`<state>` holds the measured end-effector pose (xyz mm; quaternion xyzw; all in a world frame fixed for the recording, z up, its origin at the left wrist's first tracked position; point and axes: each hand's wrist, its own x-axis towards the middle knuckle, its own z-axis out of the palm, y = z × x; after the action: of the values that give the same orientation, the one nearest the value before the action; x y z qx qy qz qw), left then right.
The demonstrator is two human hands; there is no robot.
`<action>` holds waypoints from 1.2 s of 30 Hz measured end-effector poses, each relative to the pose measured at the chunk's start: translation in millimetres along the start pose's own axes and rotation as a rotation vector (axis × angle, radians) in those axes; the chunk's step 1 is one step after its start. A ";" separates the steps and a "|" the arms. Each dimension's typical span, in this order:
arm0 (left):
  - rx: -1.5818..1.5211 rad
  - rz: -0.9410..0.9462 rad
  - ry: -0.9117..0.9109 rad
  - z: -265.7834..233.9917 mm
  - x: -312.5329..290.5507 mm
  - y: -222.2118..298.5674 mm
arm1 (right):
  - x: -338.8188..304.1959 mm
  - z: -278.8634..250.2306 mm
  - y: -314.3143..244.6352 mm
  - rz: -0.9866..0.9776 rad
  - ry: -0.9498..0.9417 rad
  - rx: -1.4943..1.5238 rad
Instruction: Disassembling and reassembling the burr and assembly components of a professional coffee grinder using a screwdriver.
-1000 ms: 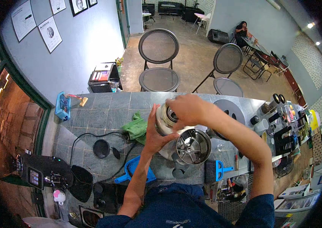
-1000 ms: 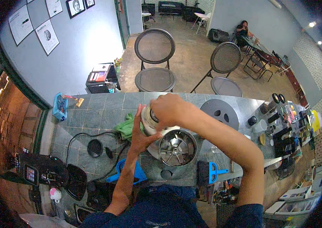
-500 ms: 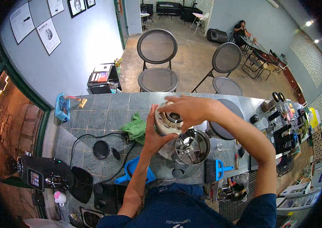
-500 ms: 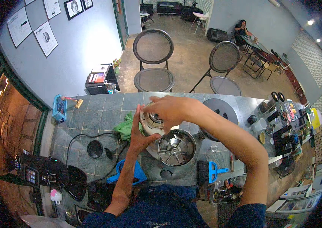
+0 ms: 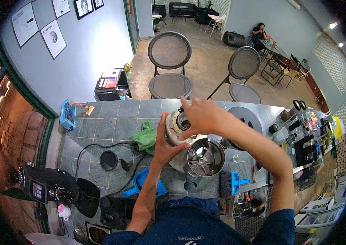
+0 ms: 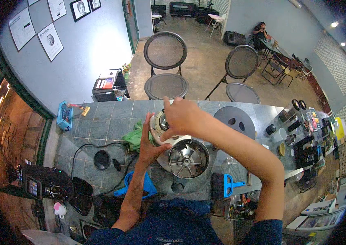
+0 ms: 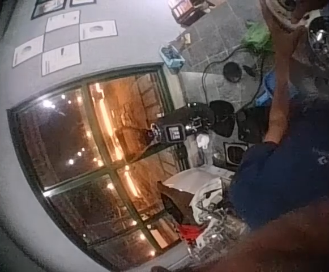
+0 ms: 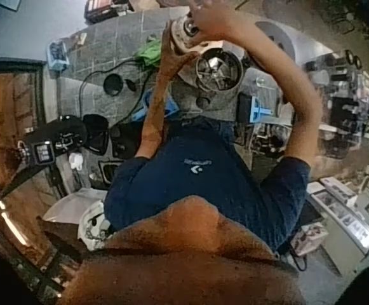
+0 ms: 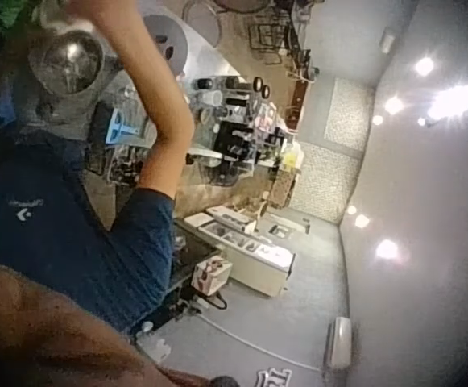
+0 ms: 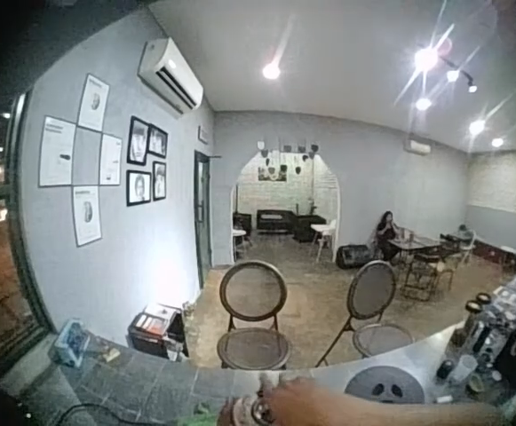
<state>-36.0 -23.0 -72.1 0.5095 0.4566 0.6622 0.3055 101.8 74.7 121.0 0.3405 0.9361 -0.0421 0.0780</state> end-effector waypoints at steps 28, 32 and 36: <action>0.066 0.039 -0.018 -0.3 1.4 10.5 | 0.6 6.2 -1.2 -0.152 -0.128 0.055; 0.157 0.048 -0.040 -4.8 -0.2 3.5 | 13.5 6.6 22.1 -0.400 -0.151 0.087; 0.047 0.032 -0.046 1.0 2.3 7.4 | 20.8 25.3 48.8 -0.722 0.008 -0.004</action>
<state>-35.3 -23.7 -64.3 0.5389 0.4567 0.6442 0.2930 120.4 121.8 91.2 -0.0123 0.9964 -0.0639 0.0549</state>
